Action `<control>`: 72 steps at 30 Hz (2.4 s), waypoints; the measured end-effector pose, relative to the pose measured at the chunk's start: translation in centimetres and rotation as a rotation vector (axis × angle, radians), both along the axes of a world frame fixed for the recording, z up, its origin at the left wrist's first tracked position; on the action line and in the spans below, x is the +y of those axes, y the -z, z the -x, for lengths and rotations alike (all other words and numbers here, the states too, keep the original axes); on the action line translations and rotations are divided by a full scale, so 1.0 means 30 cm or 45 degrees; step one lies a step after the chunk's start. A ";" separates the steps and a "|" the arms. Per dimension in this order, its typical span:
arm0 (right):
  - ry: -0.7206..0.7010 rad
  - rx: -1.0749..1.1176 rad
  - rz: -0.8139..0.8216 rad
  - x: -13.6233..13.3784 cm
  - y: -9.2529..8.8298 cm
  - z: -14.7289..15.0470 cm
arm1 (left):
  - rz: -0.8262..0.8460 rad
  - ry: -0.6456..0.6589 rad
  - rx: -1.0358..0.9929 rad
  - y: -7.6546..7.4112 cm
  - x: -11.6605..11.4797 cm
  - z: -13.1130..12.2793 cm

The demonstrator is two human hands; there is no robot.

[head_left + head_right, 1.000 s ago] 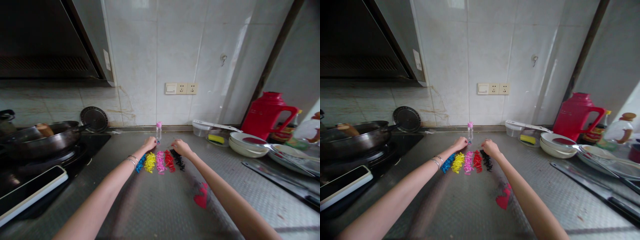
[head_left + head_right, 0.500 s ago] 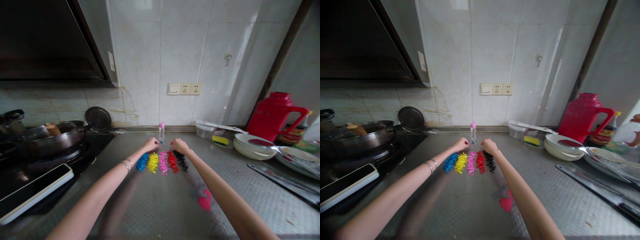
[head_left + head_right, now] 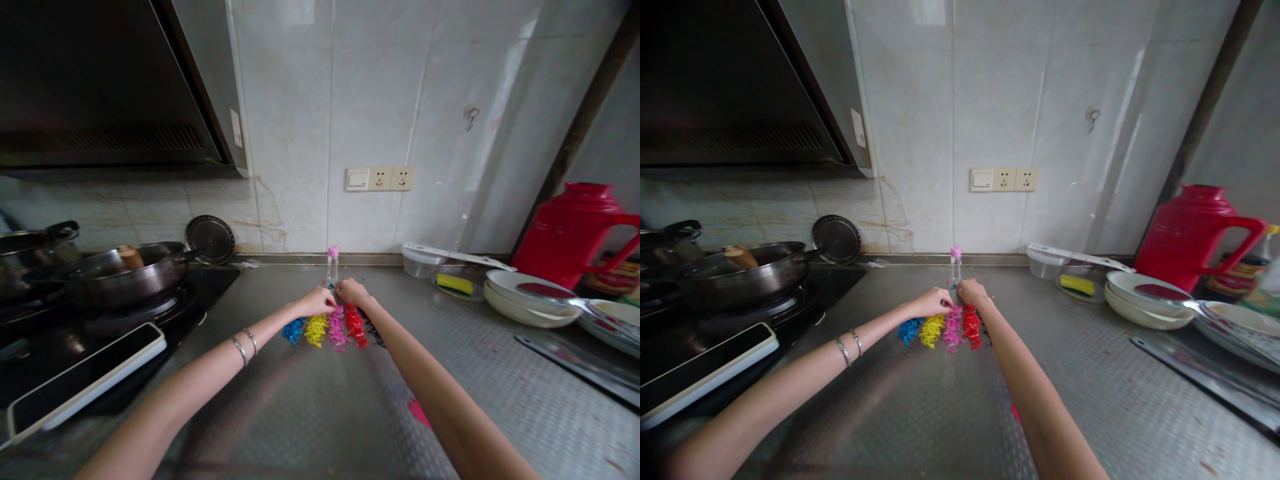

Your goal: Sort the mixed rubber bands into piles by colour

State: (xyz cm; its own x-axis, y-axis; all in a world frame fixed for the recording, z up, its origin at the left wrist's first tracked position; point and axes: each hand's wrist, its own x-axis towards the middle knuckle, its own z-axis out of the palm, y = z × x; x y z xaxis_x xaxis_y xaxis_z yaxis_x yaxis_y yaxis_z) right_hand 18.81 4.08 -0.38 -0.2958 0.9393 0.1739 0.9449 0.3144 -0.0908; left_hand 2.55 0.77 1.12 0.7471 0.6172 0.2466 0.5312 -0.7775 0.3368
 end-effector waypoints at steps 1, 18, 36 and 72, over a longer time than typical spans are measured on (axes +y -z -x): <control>0.009 -0.006 0.007 0.000 -0.001 0.004 | 0.009 0.004 -0.003 -0.005 0.000 0.006; -0.074 -0.001 -0.087 -0.014 -0.029 -0.027 | 0.365 -0.557 -0.368 0.024 0.159 0.106; -0.374 0.376 0.168 -0.117 -0.059 -0.085 | -0.073 -0.617 0.076 0.108 0.248 -0.056; 0.237 0.204 -0.006 -0.014 -0.013 -0.084 | -0.104 -0.240 0.263 -0.055 -0.046 0.369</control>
State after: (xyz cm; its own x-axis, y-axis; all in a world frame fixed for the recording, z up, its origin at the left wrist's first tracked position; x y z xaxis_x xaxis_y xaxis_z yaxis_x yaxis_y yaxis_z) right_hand 21.34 3.66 0.01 -0.0858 0.9742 0.2089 0.9602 0.1368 -0.2435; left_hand -8.51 -0.60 2.76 0.6605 0.7345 0.1555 0.7198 -0.6784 0.1470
